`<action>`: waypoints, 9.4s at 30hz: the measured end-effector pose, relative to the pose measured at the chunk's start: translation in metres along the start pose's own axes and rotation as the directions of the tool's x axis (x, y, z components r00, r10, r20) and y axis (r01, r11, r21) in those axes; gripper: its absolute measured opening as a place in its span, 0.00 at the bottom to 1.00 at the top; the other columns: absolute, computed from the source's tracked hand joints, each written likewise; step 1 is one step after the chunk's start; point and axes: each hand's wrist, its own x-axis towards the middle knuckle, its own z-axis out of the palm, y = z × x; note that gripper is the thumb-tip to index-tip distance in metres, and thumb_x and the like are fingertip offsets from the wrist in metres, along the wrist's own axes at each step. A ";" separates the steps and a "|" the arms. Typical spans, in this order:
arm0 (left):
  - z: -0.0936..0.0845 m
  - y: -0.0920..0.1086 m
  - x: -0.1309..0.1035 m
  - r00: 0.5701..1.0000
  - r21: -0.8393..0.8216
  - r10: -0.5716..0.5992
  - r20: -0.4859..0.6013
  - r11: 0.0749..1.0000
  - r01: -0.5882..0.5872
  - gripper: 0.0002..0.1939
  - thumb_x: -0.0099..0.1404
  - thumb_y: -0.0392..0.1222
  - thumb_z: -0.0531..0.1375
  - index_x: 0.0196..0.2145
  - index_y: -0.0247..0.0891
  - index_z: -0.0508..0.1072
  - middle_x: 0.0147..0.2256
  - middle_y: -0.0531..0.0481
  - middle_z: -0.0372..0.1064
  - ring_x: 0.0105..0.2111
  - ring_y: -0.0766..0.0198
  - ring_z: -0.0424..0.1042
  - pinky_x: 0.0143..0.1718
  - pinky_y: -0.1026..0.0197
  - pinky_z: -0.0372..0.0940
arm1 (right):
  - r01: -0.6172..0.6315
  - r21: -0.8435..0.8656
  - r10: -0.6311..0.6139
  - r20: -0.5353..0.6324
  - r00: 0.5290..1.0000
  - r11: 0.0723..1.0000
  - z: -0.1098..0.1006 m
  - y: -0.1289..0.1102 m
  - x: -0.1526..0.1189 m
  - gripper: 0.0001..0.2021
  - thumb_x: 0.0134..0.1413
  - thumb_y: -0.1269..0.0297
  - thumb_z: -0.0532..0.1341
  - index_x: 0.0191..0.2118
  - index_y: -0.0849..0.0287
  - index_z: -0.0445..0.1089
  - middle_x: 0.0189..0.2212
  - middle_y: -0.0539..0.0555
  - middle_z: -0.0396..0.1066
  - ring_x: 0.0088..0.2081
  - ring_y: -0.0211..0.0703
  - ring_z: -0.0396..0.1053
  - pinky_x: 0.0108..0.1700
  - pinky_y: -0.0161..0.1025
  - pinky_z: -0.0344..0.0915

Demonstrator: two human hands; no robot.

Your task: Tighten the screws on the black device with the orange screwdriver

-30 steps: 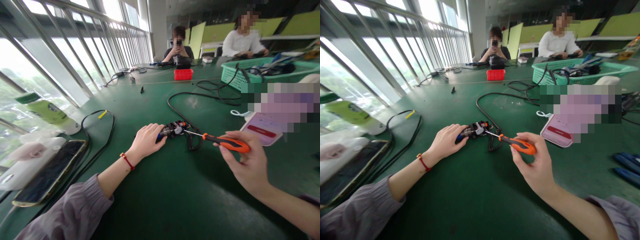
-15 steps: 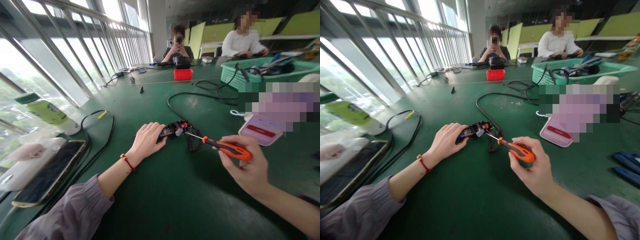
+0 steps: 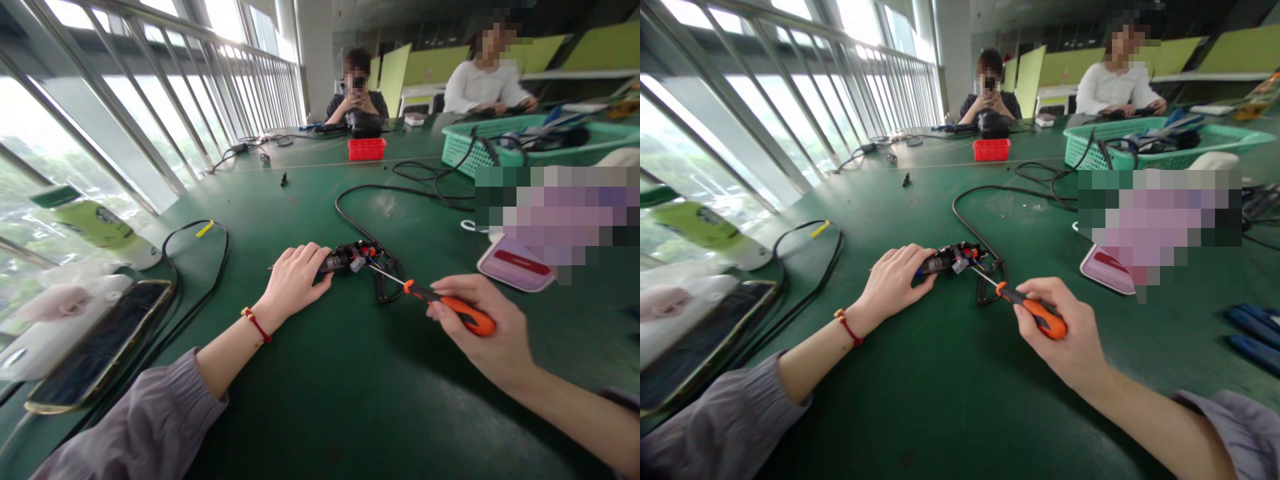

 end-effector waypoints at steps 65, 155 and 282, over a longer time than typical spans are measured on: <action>0.003 -0.002 0.000 1.000 0.007 -0.007 0.030 1.000 0.007 0.16 0.64 0.45 0.50 0.47 0.36 0.62 0.39 0.47 0.67 0.37 0.59 0.66 0.36 0.58 0.59 | 0.003 -0.017 -0.002 0.047 0.999 1.000 0.001 0.000 -0.001 0.11 0.48 0.70 0.60 0.39 0.55 0.64 0.23 0.46 0.69 0.24 0.35 0.70 0.27 0.31 0.67; 0.003 -0.002 0.001 1.000 0.007 -0.005 0.030 1.000 0.005 0.17 0.64 0.45 0.49 0.48 0.36 0.62 0.39 0.47 0.67 0.36 0.60 0.66 0.36 0.58 0.59 | -0.053 0.078 0.049 0.048 0.998 0.996 0.003 0.002 -0.002 0.11 0.47 0.69 0.61 0.40 0.56 0.63 0.27 0.49 0.69 0.24 0.35 0.69 0.29 0.34 0.68; 0.002 -0.001 0.001 0.999 0.013 -0.009 0.031 1.000 0.008 0.16 0.64 0.45 0.49 0.47 0.36 0.62 0.38 0.47 0.67 0.36 0.60 0.67 0.36 0.59 0.59 | -0.095 0.162 0.071 0.144 0.987 0.982 0.002 0.002 -0.001 0.11 0.52 0.69 0.57 0.43 0.55 0.61 0.24 0.47 0.66 0.25 0.36 0.68 0.28 0.33 0.66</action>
